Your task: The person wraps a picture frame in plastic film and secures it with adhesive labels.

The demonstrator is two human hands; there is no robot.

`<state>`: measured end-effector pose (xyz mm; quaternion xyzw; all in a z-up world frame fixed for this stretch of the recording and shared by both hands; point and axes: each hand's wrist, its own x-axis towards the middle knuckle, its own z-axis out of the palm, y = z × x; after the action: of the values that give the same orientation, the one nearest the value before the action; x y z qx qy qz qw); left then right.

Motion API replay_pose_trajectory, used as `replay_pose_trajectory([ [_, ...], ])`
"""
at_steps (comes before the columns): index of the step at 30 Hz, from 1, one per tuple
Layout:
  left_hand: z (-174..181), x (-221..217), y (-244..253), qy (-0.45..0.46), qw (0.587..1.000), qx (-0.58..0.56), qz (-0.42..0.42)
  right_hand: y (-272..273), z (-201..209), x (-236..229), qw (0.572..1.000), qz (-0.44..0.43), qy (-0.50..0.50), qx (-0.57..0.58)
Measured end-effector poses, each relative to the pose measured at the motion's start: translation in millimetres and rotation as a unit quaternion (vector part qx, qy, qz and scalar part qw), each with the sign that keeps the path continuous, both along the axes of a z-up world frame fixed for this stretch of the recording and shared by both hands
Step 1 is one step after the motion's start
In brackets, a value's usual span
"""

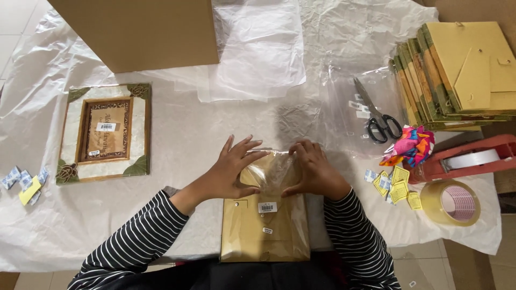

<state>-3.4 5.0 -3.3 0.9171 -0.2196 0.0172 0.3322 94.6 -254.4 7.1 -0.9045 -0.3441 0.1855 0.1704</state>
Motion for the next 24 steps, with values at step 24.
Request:
replay_pose_trajectory([
  [24,-9.7,5.3,-3.0,-0.107,0.968,-0.161,-0.159,-16.5,8.8,16.2,0.990,-0.051,0.099,0.083],
])
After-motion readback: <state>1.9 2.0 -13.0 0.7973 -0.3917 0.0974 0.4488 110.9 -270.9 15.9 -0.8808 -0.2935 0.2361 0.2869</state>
